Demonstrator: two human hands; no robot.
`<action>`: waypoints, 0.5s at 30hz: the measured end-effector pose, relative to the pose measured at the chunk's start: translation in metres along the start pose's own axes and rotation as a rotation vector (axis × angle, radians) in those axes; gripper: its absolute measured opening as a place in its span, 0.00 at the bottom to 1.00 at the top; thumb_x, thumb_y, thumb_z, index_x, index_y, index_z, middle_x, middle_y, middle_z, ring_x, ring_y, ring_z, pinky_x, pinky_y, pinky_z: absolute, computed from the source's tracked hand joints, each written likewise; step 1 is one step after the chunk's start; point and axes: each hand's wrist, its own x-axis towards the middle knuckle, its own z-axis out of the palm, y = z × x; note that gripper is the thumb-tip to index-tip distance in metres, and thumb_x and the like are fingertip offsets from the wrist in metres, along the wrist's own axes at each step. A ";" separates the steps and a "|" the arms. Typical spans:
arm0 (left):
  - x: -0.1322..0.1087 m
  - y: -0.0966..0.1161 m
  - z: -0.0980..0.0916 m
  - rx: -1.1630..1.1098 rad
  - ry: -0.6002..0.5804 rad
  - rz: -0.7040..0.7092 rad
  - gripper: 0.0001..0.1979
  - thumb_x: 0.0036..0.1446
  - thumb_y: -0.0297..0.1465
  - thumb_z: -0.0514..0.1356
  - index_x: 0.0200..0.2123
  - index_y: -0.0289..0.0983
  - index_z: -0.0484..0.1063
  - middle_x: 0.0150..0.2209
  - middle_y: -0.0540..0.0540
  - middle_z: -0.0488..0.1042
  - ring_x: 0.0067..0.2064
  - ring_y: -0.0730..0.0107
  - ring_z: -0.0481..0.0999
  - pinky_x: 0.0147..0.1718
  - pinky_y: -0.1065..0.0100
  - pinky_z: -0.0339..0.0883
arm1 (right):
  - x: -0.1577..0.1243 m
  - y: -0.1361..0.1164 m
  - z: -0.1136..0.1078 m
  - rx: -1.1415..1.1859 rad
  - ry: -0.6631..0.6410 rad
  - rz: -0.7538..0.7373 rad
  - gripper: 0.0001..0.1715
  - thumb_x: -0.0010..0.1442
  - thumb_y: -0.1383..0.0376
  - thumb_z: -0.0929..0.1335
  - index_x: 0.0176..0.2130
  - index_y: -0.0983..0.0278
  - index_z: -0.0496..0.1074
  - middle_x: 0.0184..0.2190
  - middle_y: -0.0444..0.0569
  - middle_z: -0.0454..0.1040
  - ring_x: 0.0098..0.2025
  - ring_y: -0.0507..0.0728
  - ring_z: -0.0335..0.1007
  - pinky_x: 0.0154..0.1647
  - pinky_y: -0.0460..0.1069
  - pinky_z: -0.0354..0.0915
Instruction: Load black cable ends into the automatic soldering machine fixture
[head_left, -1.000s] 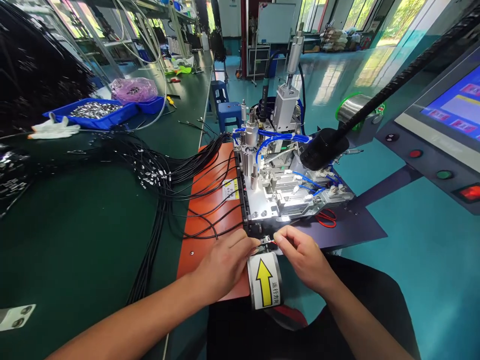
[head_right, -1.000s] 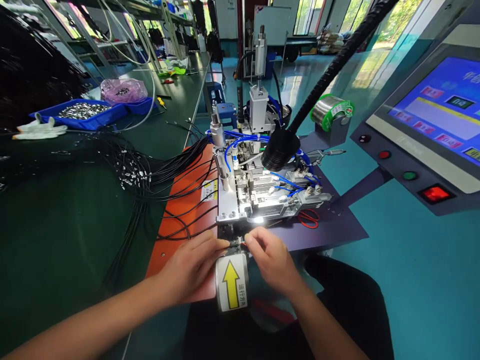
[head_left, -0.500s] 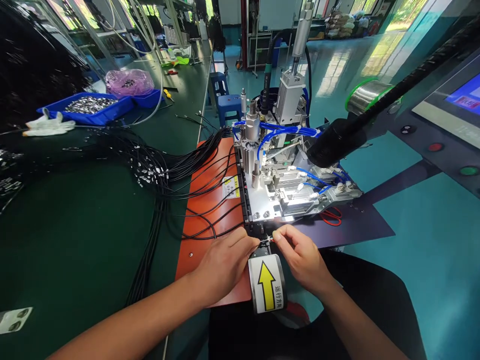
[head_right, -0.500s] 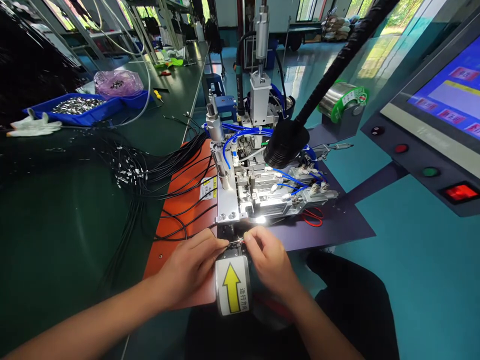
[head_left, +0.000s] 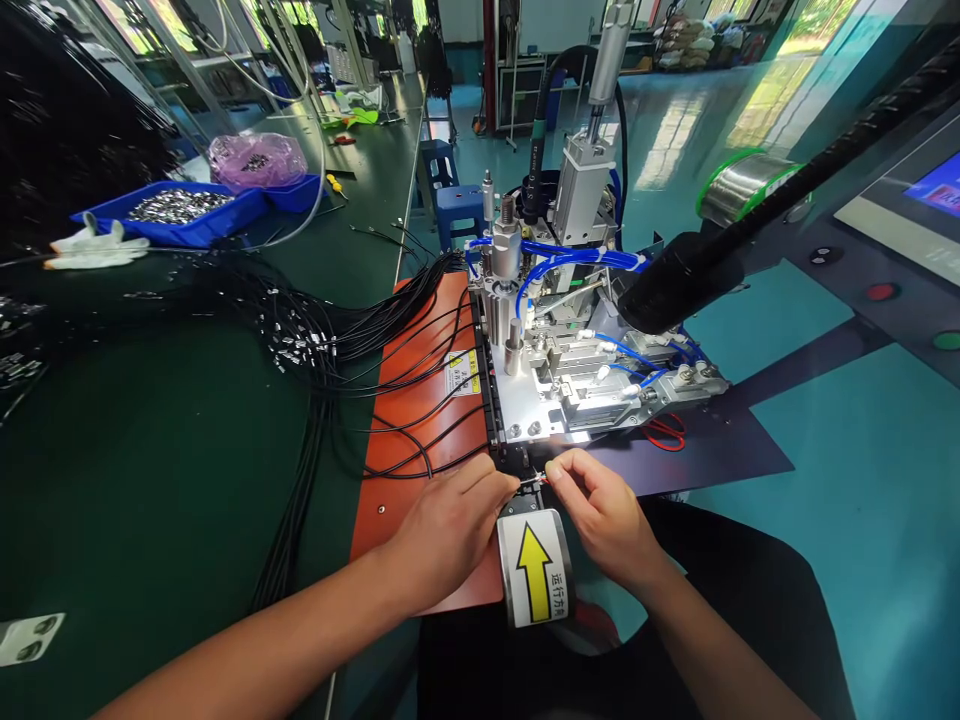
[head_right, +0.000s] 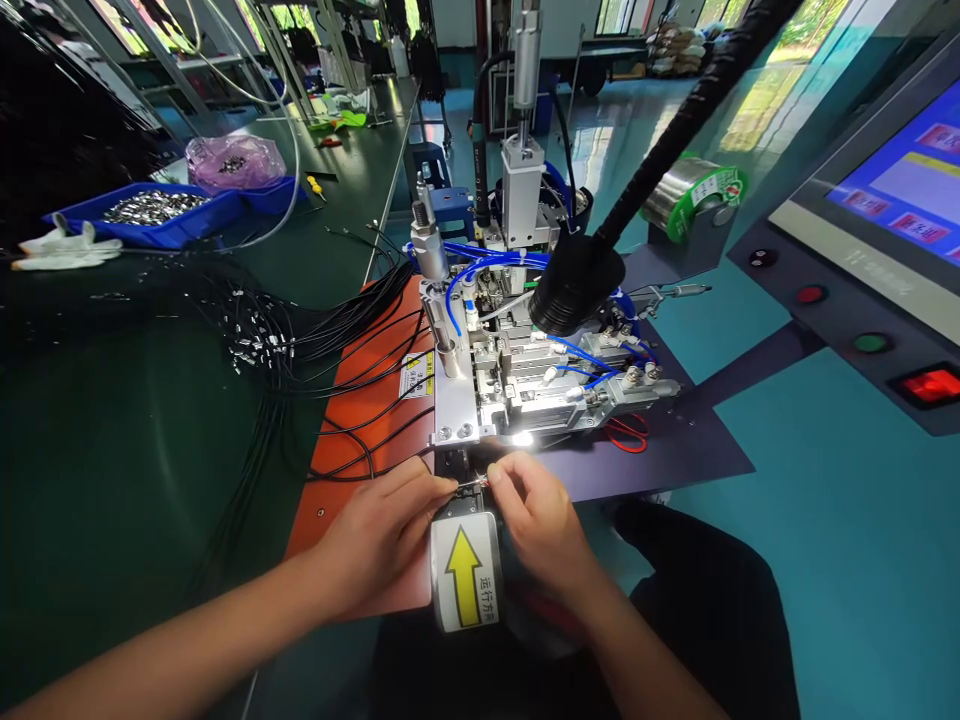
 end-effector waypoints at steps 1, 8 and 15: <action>0.000 0.000 0.000 0.000 0.000 -0.001 0.11 0.66 0.24 0.51 0.41 0.38 0.73 0.35 0.47 0.70 0.36 0.70 0.70 0.35 0.69 0.66 | 0.000 0.000 0.000 0.001 0.001 0.002 0.16 0.68 0.57 0.62 0.31 0.60 0.66 0.28 0.40 0.68 0.32 0.52 0.64 0.34 0.45 0.59; 0.001 -0.001 0.000 -0.006 -0.004 0.002 0.11 0.65 0.24 0.51 0.42 0.38 0.73 0.35 0.47 0.70 0.36 0.70 0.70 0.35 0.69 0.66 | -0.001 0.001 0.001 -0.001 -0.005 0.001 0.16 0.68 0.56 0.62 0.31 0.60 0.67 0.28 0.40 0.68 0.32 0.52 0.64 0.34 0.46 0.59; 0.001 0.000 0.000 0.023 0.006 0.011 0.11 0.65 0.24 0.51 0.40 0.38 0.73 0.34 0.48 0.69 0.35 0.70 0.70 0.33 0.70 0.66 | -0.001 0.002 0.001 0.003 -0.002 0.017 0.15 0.68 0.56 0.62 0.31 0.60 0.67 0.28 0.40 0.68 0.32 0.52 0.64 0.34 0.46 0.59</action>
